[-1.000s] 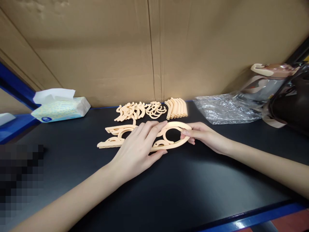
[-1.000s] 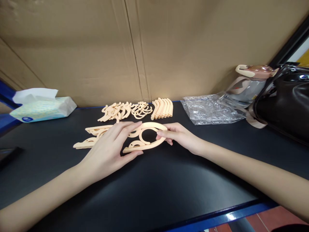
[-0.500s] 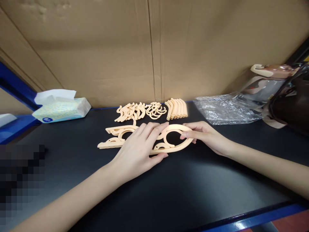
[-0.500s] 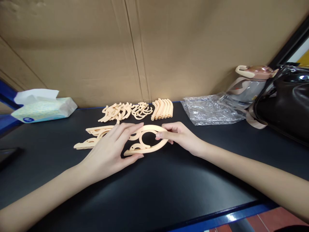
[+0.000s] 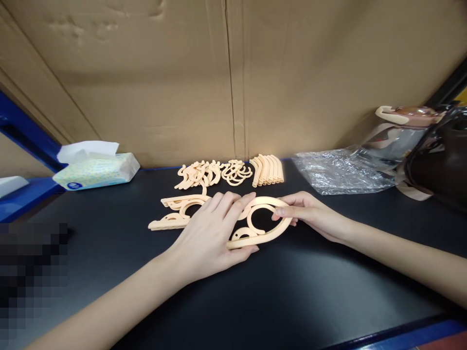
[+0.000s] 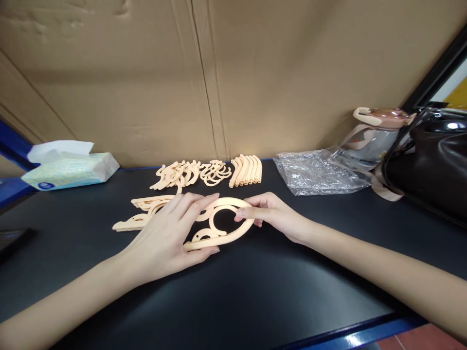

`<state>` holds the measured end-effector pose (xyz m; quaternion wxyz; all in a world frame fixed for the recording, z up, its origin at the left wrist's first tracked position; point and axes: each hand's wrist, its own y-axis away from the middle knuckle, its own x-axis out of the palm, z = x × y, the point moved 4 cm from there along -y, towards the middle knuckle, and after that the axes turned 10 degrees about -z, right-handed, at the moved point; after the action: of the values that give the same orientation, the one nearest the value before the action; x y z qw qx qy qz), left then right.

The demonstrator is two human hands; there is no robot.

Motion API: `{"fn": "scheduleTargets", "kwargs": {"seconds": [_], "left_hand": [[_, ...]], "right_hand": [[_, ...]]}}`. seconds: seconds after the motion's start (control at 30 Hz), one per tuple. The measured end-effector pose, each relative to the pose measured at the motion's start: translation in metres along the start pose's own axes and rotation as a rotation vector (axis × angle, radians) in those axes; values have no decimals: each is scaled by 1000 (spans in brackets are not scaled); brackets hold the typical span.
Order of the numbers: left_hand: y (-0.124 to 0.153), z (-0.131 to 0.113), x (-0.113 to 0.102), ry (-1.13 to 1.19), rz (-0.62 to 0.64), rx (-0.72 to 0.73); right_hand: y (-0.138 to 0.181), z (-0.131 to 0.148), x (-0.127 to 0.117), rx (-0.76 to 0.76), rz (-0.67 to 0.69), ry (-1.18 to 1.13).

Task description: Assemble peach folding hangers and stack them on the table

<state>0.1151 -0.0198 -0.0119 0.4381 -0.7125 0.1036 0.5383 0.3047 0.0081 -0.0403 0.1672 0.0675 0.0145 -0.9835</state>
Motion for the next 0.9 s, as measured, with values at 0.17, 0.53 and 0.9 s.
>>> {"fn": "scheduleTargets", "kwargs": {"seconds": [0.17, 0.53, 0.9], "left_hand": [[0, 0, 1, -57, -6, 56], [2, -3, 3, -122, -25, 166], [1, -10, -2, -145, -48, 185]], "right_hand": [[0, 1, 1, 11, 24, 6], [3, 1, 3, 25, 67, 54], [2, 0, 6, 17, 119, 146]]}}
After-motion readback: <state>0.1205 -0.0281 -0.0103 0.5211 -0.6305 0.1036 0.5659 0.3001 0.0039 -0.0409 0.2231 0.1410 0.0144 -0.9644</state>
